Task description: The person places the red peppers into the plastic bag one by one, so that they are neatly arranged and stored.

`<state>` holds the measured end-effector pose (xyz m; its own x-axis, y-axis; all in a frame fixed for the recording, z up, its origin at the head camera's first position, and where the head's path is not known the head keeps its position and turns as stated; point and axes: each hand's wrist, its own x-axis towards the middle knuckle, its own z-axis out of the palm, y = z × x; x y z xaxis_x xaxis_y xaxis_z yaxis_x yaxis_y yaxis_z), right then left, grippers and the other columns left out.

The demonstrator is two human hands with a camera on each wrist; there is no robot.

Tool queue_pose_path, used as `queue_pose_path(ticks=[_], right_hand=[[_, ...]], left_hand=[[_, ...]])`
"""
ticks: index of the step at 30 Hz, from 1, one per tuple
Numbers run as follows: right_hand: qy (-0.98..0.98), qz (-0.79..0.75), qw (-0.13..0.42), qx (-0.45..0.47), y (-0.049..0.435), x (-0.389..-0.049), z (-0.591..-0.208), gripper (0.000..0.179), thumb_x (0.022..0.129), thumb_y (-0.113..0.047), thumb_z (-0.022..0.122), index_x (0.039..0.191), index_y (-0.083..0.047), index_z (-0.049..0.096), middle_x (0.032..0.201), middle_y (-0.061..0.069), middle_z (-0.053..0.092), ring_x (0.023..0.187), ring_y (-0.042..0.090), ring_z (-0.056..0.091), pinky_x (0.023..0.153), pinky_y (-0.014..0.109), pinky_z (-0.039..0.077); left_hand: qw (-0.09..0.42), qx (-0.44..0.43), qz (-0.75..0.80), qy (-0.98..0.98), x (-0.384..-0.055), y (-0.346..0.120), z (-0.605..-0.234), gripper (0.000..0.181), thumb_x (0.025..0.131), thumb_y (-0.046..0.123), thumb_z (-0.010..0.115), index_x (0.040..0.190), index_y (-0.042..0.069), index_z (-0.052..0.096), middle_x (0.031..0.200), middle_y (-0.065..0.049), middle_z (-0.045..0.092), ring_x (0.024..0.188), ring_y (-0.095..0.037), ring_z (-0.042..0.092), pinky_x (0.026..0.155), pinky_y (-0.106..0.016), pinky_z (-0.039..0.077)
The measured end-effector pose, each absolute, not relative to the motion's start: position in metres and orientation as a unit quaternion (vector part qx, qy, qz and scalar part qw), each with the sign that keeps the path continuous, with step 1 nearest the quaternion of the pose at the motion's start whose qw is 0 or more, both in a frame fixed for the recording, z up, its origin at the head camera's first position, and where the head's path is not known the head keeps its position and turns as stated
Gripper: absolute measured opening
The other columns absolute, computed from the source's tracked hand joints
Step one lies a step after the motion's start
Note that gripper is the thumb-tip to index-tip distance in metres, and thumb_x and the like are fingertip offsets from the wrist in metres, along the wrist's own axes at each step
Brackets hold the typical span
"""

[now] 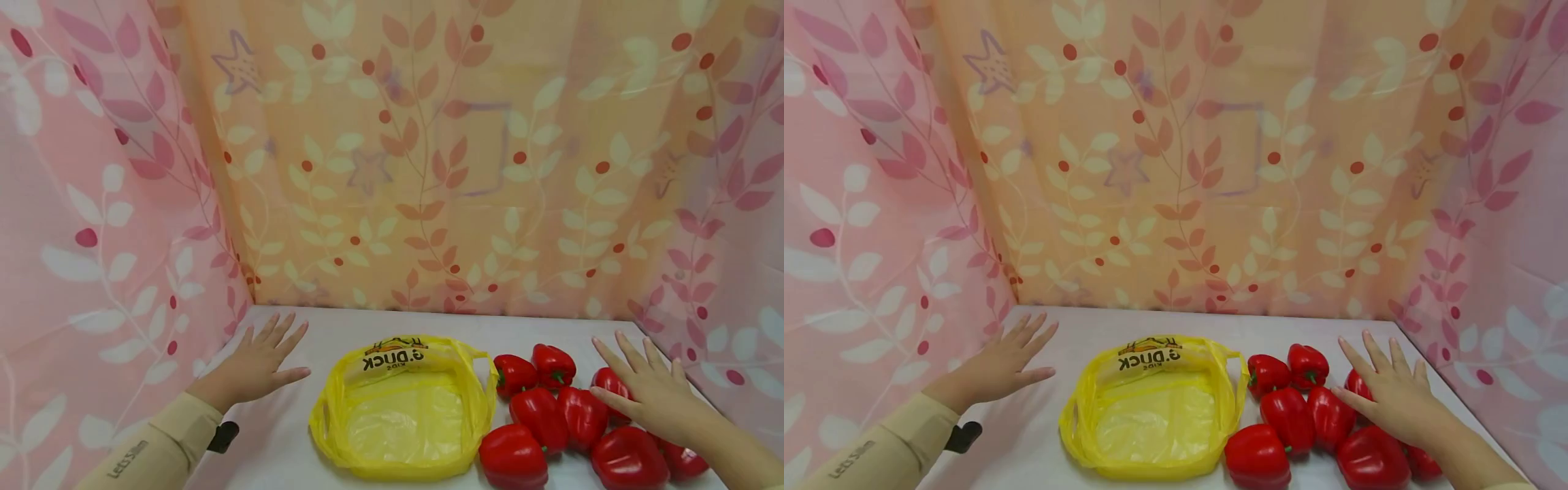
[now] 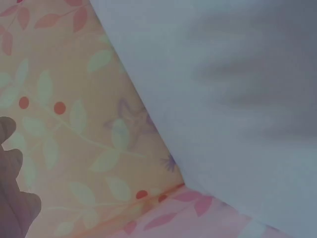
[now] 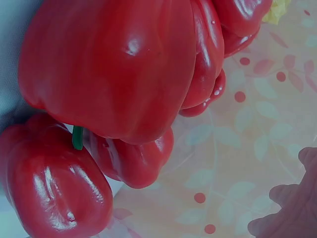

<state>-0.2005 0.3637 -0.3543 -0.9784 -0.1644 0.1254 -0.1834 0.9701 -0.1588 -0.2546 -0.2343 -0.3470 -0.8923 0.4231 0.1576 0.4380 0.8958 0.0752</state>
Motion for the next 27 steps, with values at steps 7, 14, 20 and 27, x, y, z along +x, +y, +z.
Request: queue_pose_path(ticks=[7, 14, 20, 27], right_hand=[[-0.991, 0.091, 0.051, 0.083, 0.365, -0.197, -0.356, 0.097, 0.077, -0.057, 0.060, 0.147, -0.017, 0.006, 0.141, 0.034, 0.009, 0.124, 0.060, -0.006, 0.079, 0.064, -0.028], [-0.992, 0.091, 0.044, 0.078, 0.368, -0.195, -0.357, 0.101, 0.074, -0.058, 0.062, 0.147, -0.017, 0.005, 0.142, 0.033, 0.007, 0.124, 0.059, -0.006, 0.082, 0.068, -0.023], [-0.991, 0.098, 0.043, 0.076, 0.367, -0.192, -0.357, 0.103, 0.073, -0.058, 0.063, 0.147, -0.017, 0.005, 0.142, 0.033, 0.007, 0.124, 0.059, -0.006, 0.084, 0.073, -0.017], [-0.991, 0.097, 0.052, 0.082, 0.366, -0.190, -0.359, 0.101, 0.073, -0.057, 0.063, 0.147, -0.018, 0.007, 0.142, 0.033, 0.008, 0.124, 0.059, -0.004, 0.083, 0.074, -0.016]], left_hand=[[0.048, -0.224, -0.104, -0.968, -0.262, -0.227, -0.357, 0.086, 0.082, 0.068, 0.041, 0.147, 0.018, 0.015, 0.151, -0.013, 0.011, 0.137, -0.040, 0.005, 0.102, -0.065, 0.006], [-0.007, -0.197, -0.177, -0.964, -0.264, -0.223, -0.368, 0.093, 0.077, 0.071, 0.046, 0.147, 0.022, 0.009, 0.152, -0.013, 0.010, 0.136, -0.040, 0.007, 0.103, -0.063, 0.012], [-0.034, -0.166, -0.231, -0.958, -0.265, -0.218, -0.370, 0.093, 0.076, 0.069, 0.051, 0.146, 0.018, 0.018, 0.149, -0.016, 0.017, 0.135, -0.038, 0.015, 0.103, -0.061, 0.015], [-0.030, -0.153, -0.259, -0.953, -0.267, -0.213, -0.379, 0.092, 0.077, 0.064, 0.055, 0.146, 0.015, 0.020, 0.147, -0.016, 0.022, 0.134, -0.037, 0.021, 0.104, -0.058, 0.018]])
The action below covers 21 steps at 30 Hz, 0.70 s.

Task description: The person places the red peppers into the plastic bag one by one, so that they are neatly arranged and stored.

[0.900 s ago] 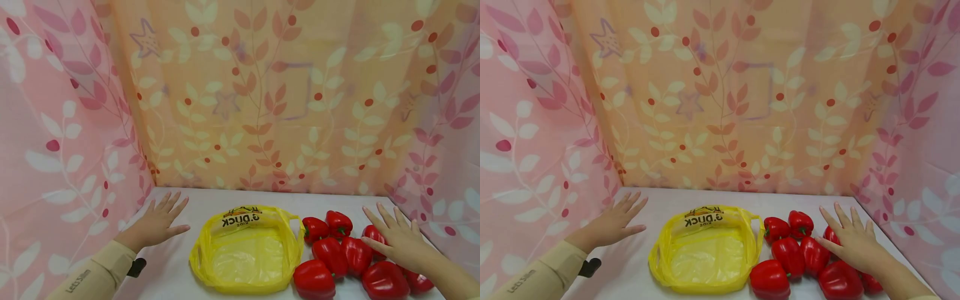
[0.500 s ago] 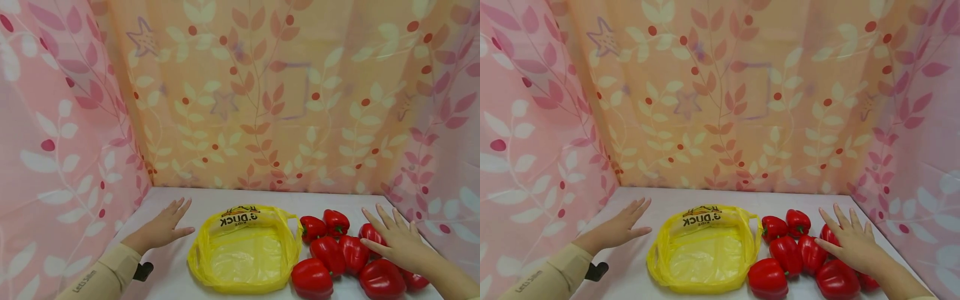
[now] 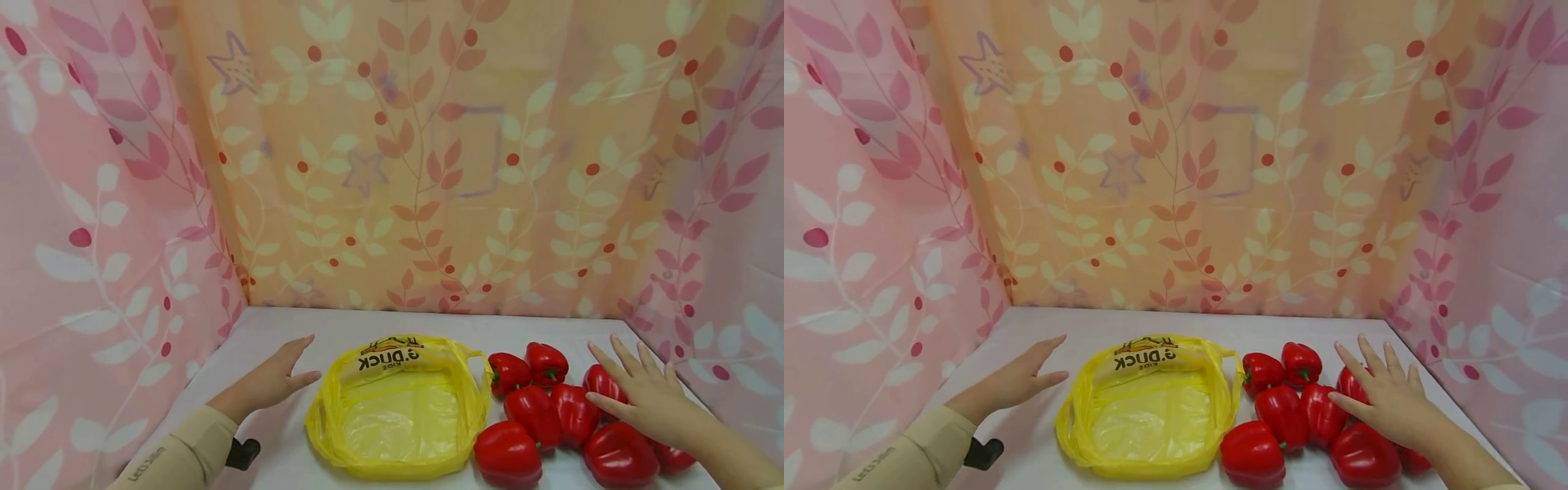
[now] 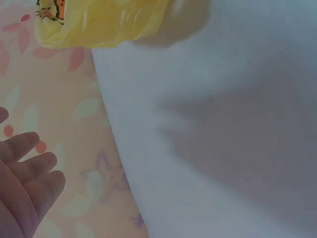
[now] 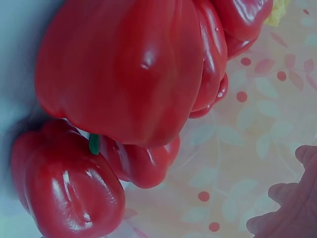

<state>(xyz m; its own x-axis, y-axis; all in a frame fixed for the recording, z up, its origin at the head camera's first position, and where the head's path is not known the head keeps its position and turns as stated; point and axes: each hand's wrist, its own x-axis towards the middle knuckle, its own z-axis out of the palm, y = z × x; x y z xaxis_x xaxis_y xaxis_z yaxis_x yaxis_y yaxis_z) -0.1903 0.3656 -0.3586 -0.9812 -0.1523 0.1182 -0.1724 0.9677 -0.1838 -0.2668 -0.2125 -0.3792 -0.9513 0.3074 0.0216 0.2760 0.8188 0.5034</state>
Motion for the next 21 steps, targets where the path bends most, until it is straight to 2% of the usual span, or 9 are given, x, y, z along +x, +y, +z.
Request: queue_pose_path(ticks=[3, 7, 14, 21], right_hand=[[-0.990, 0.096, 0.057, 0.085, 0.365, -0.191, -0.361, 0.098, 0.075, -0.056, 0.062, 0.147, -0.019, 0.008, 0.142, 0.033, 0.009, 0.123, 0.060, -0.002, 0.082, 0.071, -0.019], [-0.990, 0.101, 0.054, 0.084, 0.364, -0.192, -0.365, 0.098, 0.075, -0.057, 0.062, 0.147, -0.020, 0.008, 0.142, 0.032, 0.010, 0.123, 0.061, -0.001, 0.082, 0.072, -0.017], [-0.990, 0.107, 0.048, 0.082, 0.365, -0.194, -0.367, 0.098, 0.075, -0.057, 0.062, 0.147, -0.019, 0.008, 0.143, 0.032, 0.008, 0.124, 0.060, -0.005, 0.083, 0.075, -0.012], [-0.990, 0.108, 0.050, 0.079, 0.364, -0.194, -0.368, 0.098, 0.074, -0.057, 0.063, 0.147, -0.019, 0.009, 0.143, 0.032, 0.007, 0.124, 0.060, -0.005, 0.084, 0.075, -0.012]], left_hand=[[0.039, 0.137, 0.274, 0.951, -0.268, -0.210, -0.384, 0.087, 0.078, 0.059, 0.058, 0.145, 0.017, 0.022, 0.146, -0.014, 0.026, 0.133, -0.035, 0.024, 0.104, -0.058, 0.020], [0.051, 0.113, 0.284, 0.951, -0.269, -0.206, -0.390, 0.082, 0.079, 0.055, 0.061, 0.144, 0.020, 0.027, 0.145, -0.012, 0.030, 0.131, -0.036, 0.027, 0.102, -0.059, 0.023], [0.048, 0.106, 0.327, 0.938, -0.269, -0.201, -0.401, 0.076, 0.080, 0.049, 0.064, 0.142, 0.018, 0.032, 0.139, -0.013, 0.039, 0.121, -0.036, 0.043, 0.092, -0.052, 0.040], [0.057, 0.088, 0.370, 0.923, -0.270, -0.193, -0.406, 0.073, 0.080, 0.043, 0.066, 0.140, 0.018, 0.034, 0.134, -0.015, 0.045, 0.117, -0.034, 0.048, 0.091, -0.050, 0.042]])
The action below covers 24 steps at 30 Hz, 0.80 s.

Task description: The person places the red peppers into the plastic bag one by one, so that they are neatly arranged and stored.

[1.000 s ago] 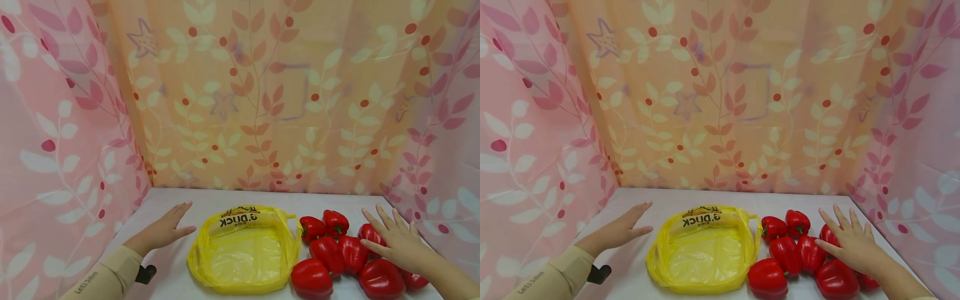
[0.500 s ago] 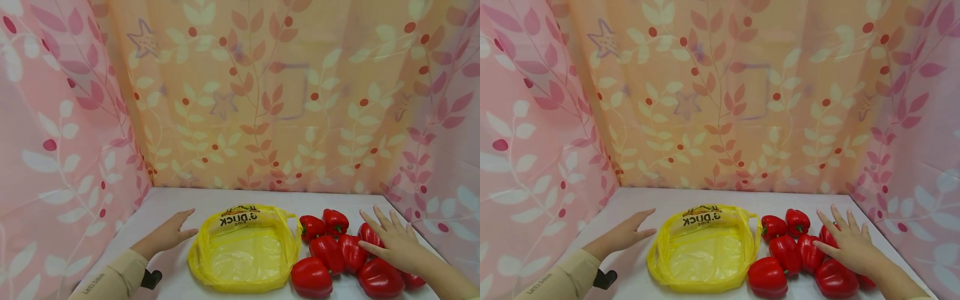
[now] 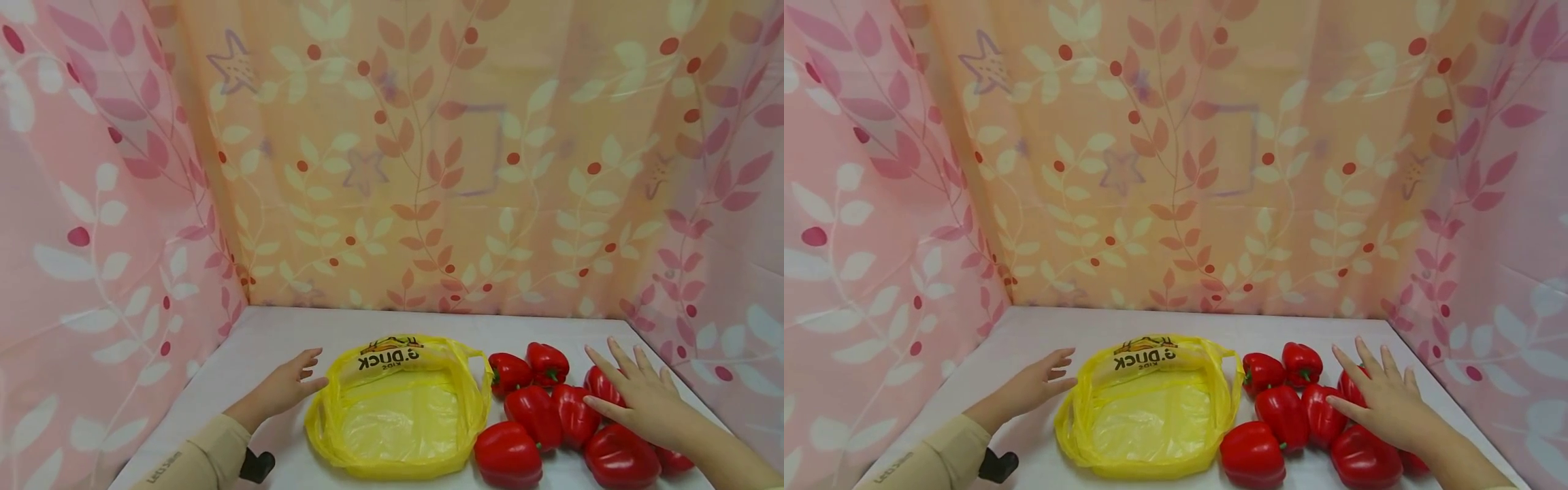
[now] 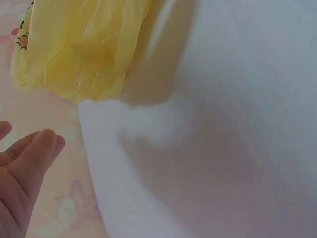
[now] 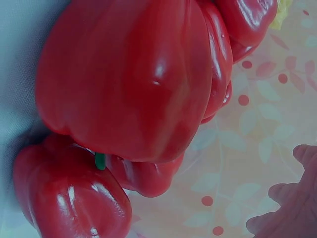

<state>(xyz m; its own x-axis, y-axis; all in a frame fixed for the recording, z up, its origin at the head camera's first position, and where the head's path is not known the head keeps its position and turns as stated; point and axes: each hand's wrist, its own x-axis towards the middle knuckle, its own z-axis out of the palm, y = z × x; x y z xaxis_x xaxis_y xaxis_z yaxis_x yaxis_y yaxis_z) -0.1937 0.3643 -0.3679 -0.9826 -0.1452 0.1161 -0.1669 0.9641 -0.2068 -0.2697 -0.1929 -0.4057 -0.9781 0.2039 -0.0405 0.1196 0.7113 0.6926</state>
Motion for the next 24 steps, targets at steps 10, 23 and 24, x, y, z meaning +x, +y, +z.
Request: queue_pose_path(ticks=[10, 23, 24], right_hand=[[-0.990, 0.109, 0.053, 0.078, 0.367, -0.193, -0.370, 0.097, 0.074, -0.058, 0.062, 0.147, -0.018, 0.012, 0.144, 0.031, 0.007, 0.124, 0.060, -0.003, 0.085, 0.077, -0.006], [-0.990, 0.113, 0.049, 0.075, 0.366, -0.194, -0.371, 0.097, 0.074, -0.057, 0.063, 0.146, -0.016, 0.013, 0.143, 0.033, 0.007, 0.124, 0.061, -0.004, 0.083, 0.077, -0.008], [-0.990, 0.113, 0.049, 0.075, 0.366, -0.194, -0.371, 0.097, 0.074, -0.057, 0.063, 0.146, -0.016, 0.013, 0.143, 0.033, 0.007, 0.124, 0.061, -0.004, 0.083, 0.077, -0.008]], left_hand=[[0.067, 0.060, 0.389, 0.917, -0.275, -0.186, -0.417, 0.068, 0.076, 0.041, 0.071, 0.133, 0.015, 0.044, 0.112, -0.004, 0.059, 0.099, -0.022, 0.056, 0.082, -0.042, 0.049], [0.012, 0.057, 0.353, 0.934, -0.278, -0.177, -0.426, 0.039, 0.076, 0.025, 0.074, 0.109, 0.010, 0.061, 0.087, 0.002, 0.058, 0.080, -0.015, 0.052, 0.071, -0.032, 0.049], [0.009, 0.055, 0.353, 0.934, -0.278, -0.177, -0.427, 0.036, 0.076, 0.023, 0.074, 0.107, 0.009, 0.062, 0.085, 0.002, 0.057, 0.078, -0.015, 0.051, 0.069, -0.030, 0.048]])
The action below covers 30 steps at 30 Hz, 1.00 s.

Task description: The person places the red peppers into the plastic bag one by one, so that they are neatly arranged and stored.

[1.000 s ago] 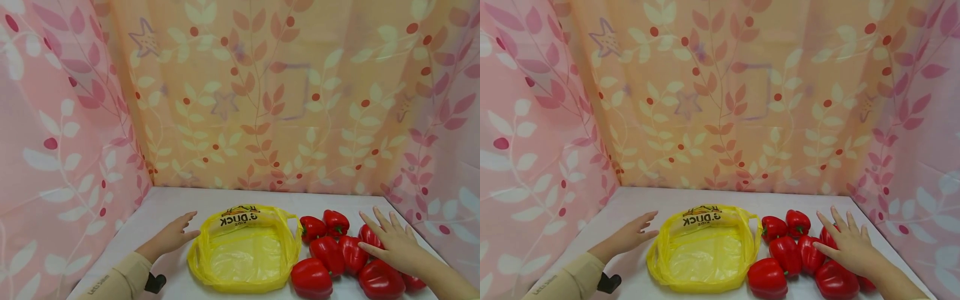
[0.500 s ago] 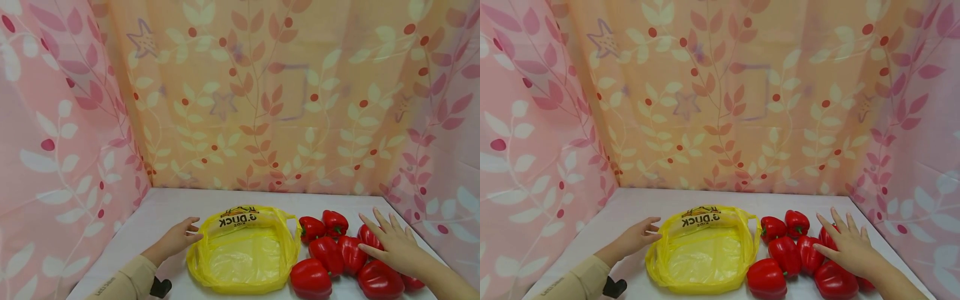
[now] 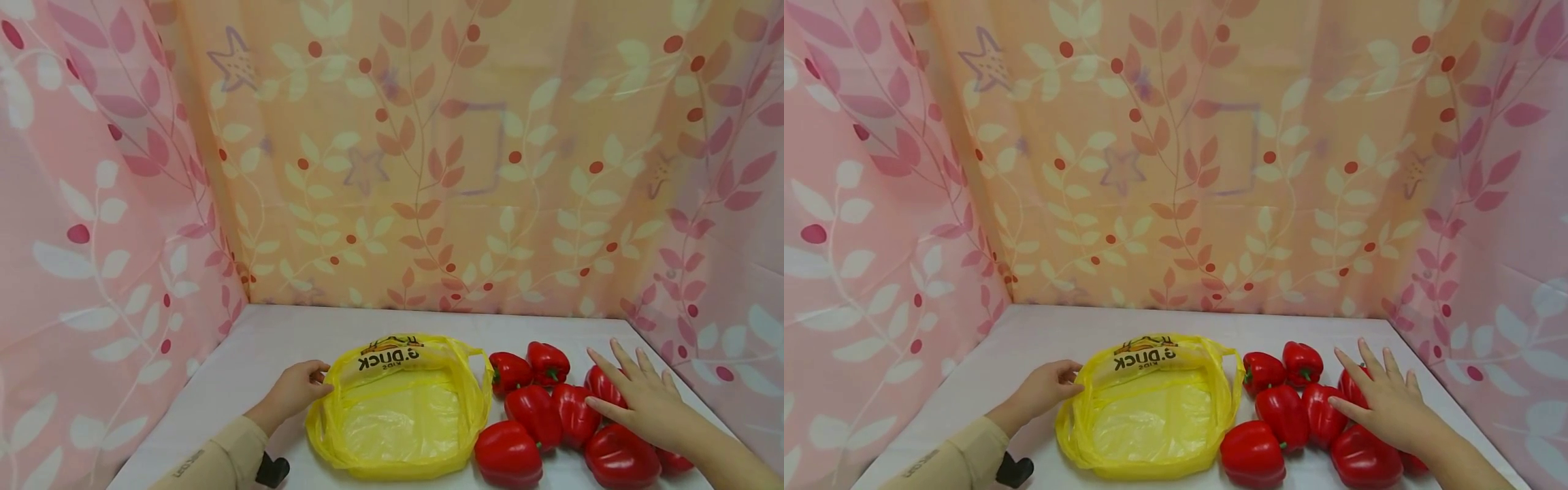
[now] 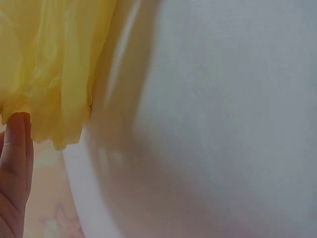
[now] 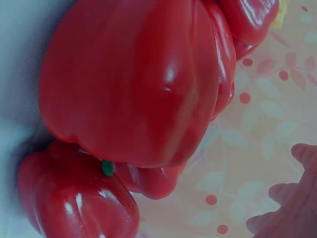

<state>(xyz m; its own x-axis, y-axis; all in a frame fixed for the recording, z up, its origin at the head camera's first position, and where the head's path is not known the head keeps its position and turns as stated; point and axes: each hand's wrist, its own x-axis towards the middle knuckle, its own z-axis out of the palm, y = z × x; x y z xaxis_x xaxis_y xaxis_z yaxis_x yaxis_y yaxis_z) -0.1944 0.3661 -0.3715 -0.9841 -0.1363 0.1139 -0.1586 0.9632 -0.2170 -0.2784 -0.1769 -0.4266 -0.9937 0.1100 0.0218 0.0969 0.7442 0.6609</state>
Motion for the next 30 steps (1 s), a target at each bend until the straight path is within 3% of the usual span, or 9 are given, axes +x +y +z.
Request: queue_pose_path(ticks=[6, 11, 25, 30], right_hand=[[-0.989, 0.117, 0.049, 0.075, 0.367, -0.195, -0.371, 0.097, 0.074, -0.057, 0.063, 0.147, -0.016, 0.012, 0.143, 0.033, 0.006, 0.124, 0.060, -0.005, 0.083, 0.076, -0.008], [-0.989, 0.120, 0.046, 0.072, 0.368, -0.195, -0.372, 0.097, 0.075, -0.056, 0.062, 0.146, -0.016, 0.012, 0.143, 0.033, 0.006, 0.123, 0.061, -0.003, 0.083, 0.077, -0.006], [-0.988, 0.138, 0.034, 0.066, 0.381, -0.194, -0.375, 0.094, 0.077, -0.054, 0.062, 0.146, -0.013, 0.013, 0.141, 0.035, 0.007, 0.122, 0.061, -0.003, 0.082, 0.078, -0.001], [-0.990, 0.121, 0.040, 0.066, 0.390, -0.193, -0.377, 0.095, 0.076, -0.053, 0.063, 0.145, -0.011, 0.014, 0.139, 0.036, 0.011, 0.121, 0.062, 0.002, 0.079, 0.079, 0.010]], left_hand=[[0.011, 0.039, 0.388, 0.921, -0.281, -0.176, -0.428, 0.017, 0.078, 0.011, 0.070, 0.094, 0.009, 0.065, 0.076, -0.001, 0.052, 0.071, -0.016, 0.048, 0.060, -0.025, 0.047], [0.026, 0.028, 0.407, 0.913, -0.281, -0.176, -0.431, 0.005, 0.080, 0.010, 0.068, 0.083, 0.009, 0.064, 0.072, -0.002, 0.054, 0.066, -0.015, 0.050, 0.059, -0.025, 0.049], [0.051, 0.005, 0.446, 0.894, -0.281, -0.175, -0.431, 0.003, 0.083, 0.009, 0.065, 0.085, 0.007, 0.065, 0.076, -0.003, 0.058, 0.067, -0.015, 0.054, 0.063, -0.028, 0.053], [0.059, 0.006, 0.454, 0.889, -0.283, -0.176, -0.432, 0.004, 0.083, 0.011, 0.065, 0.084, 0.007, 0.065, 0.077, -0.003, 0.058, 0.067, -0.015, 0.055, 0.063, -0.028, 0.053]])
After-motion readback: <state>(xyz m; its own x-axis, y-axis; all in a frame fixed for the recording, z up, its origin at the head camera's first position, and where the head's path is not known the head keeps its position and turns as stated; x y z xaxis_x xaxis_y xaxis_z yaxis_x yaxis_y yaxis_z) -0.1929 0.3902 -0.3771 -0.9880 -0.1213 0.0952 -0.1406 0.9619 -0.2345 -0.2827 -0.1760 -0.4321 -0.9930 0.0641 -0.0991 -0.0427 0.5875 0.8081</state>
